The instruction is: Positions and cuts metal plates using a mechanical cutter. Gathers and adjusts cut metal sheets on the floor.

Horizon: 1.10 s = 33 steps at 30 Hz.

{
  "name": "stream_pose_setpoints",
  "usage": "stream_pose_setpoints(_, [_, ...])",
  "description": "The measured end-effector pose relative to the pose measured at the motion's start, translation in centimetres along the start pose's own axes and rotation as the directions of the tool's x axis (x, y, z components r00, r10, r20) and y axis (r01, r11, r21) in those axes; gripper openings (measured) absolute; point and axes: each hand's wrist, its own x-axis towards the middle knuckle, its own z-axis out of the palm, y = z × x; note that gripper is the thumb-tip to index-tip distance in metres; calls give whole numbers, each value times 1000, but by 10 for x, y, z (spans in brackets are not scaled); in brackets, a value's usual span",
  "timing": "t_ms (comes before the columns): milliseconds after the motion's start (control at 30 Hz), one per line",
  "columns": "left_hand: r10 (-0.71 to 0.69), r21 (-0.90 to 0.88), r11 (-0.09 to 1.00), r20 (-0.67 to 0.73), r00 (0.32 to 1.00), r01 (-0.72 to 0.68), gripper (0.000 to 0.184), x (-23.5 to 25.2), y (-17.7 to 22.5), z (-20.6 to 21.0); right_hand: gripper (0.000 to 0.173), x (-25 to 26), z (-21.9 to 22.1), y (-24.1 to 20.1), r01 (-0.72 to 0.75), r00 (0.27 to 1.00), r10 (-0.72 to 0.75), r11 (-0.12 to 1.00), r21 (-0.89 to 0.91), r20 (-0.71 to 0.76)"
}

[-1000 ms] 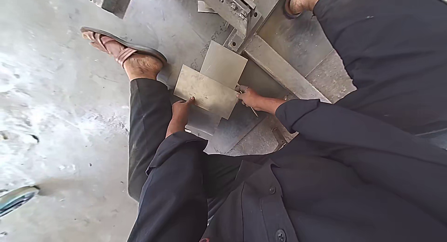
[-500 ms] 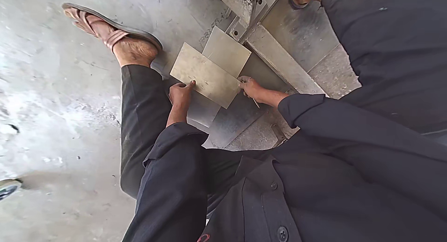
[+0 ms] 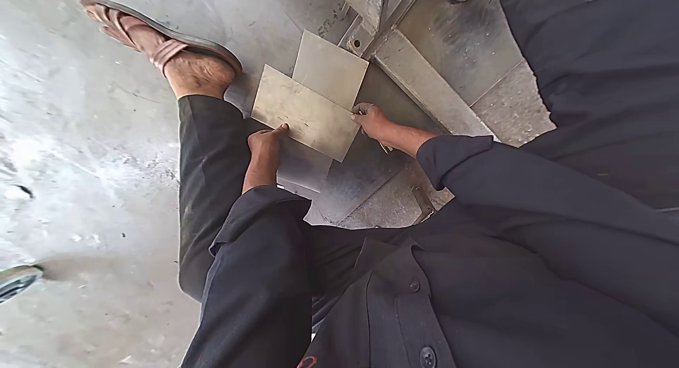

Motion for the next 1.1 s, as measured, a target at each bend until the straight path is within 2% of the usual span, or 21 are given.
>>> stream_pose_setpoints(67, [132,-112,985,-21,991,-134,40,86,-61,9,25,4,0,1,15,1000,-15,1000,-13,0])
stream_pose_setpoints(133, [147,-177,973,-10,989,-146,42,122,-82,10,26,6,0,3,28,1000,-28,999,-21,-2])
stream_pose_setpoints(267, [67,-238,969,-17,998,-69,36,120,-80,9,27,6,-2,3,43,999,-43,998,-38,-4])
stream_pose_setpoints(567, [65,-268,961,-7,998,-65,24,110,-79,7,27,7,-5,-2,30,999,-32,993,-115,-18])
stream_pose_setpoints(733, [49,-270,962,-1,999,-47,31,111,-78,6,27,8,-6,-3,14,1000,-16,993,-119,-16])
stream_pose_setpoints(900, [21,-273,962,-39,999,-31,26,120,-74,10,27,3,-7,-8,-12,1000,12,995,-95,3])
stream_pose_setpoints(1100, [19,-244,969,-27,999,-25,36,120,-74,10,29,2,-9,-10,-11,1000,13,996,-94,16])
